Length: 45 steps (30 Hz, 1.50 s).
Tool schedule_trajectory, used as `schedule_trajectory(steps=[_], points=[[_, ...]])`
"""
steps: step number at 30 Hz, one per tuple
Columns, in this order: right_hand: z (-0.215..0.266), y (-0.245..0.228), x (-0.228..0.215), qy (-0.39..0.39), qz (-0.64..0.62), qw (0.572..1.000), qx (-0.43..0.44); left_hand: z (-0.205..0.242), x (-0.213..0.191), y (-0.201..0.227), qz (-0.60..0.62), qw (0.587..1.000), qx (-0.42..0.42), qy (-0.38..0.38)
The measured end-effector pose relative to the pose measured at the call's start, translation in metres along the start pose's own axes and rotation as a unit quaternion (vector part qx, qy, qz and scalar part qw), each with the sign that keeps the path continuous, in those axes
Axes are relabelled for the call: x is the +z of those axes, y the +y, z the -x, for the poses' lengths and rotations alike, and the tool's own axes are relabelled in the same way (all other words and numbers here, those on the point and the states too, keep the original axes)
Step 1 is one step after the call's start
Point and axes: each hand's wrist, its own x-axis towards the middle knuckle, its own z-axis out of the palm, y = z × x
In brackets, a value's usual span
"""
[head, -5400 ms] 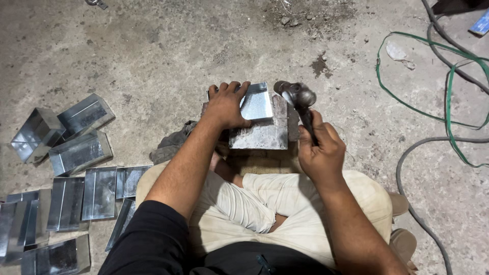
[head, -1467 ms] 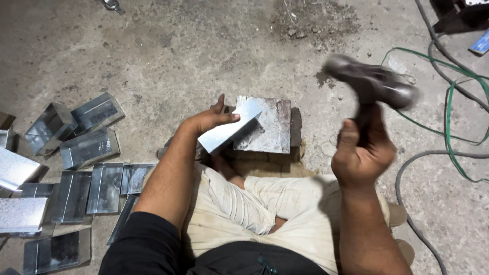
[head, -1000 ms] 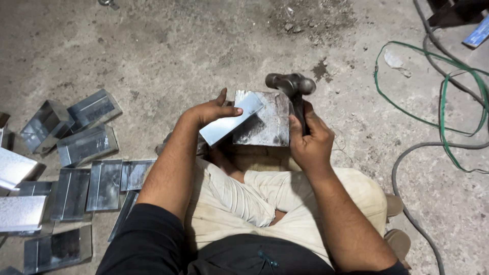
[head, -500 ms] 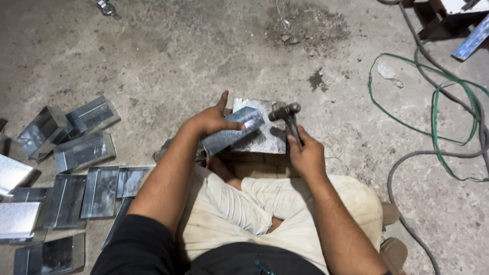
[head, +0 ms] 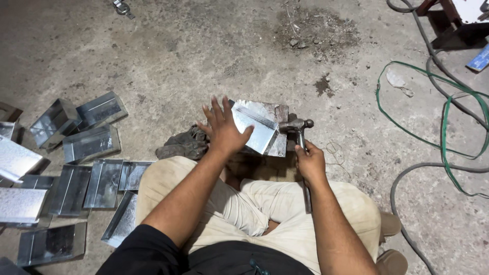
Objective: The person sits on the floor and repeatedly hammers small rectangular metal pieces on a metal block. They pick up each piece, position it on the block, strike it with a hammer, and then set it aside before picking up the next one.
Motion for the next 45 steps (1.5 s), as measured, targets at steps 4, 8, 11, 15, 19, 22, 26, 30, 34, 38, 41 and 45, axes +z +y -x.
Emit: schedule_trajectory(steps=[4, 8, 11, 15, 19, 22, 26, 30, 34, 38, 41, 45], points=[[0.000, -0.001, 0.003, -0.014, 0.005, 1.000, -0.027, -0.008, -0.006, -0.028, -0.044, 0.990, 0.110, -0.075], [0.004, 0.003, 0.001, -0.014, 0.018, 0.999, -0.031, -0.035, -0.027, -0.037, -0.026, 0.999, 0.029, -0.033], [0.007, 0.000, 0.002, -0.003, 0.043, 0.998, -0.048, -0.037, -0.031, -0.026, -0.029, 0.990, -0.073, -0.116], [0.019, -0.018, 0.001, 0.030, 0.155, 0.982, -0.108, -0.023, -0.050, -0.001, -0.023, 0.997, 0.006, -0.069], [0.041, -0.061, -0.002, 0.041, 0.129, 0.989, -0.055, -0.016, -0.052, 0.021, -0.072, 0.951, 0.292, 0.070], [0.057, -0.099, -0.014, 0.062, 0.163, 0.944, -0.280, -0.011, -0.038, 0.022, -0.135, 0.909, 0.377, 0.112], [0.088, -0.142, -0.039, 0.131, 0.185, 0.867, -0.444, -0.009, -0.026, 0.016, -0.148, 0.903, 0.375, 0.147], [0.091, -0.139, -0.027, 0.165, 0.074, 0.862, -0.474, -0.002, -0.020, 0.011, -0.150, 0.904, 0.369, 0.153], [0.077, -0.118, -0.004, 0.037, 0.278, 0.850, -0.446, -0.003, -0.018, 0.010, -0.145, 0.896, 0.383, 0.171], [0.082, -0.118, -0.012, 0.063, 0.275, 0.894, -0.348, -0.003, -0.013, 0.009, -0.146, 0.897, 0.380, 0.171], [0.086, -0.108, -0.006, 0.114, 0.241, 0.870, -0.416, -0.004, -0.014, 0.008, -0.132, 0.902, 0.378, 0.162], [0.080, -0.109, 0.001, 0.051, 0.302, 0.901, -0.307, -0.004, -0.013, 0.010, -0.142, 0.899, 0.380, 0.165]])
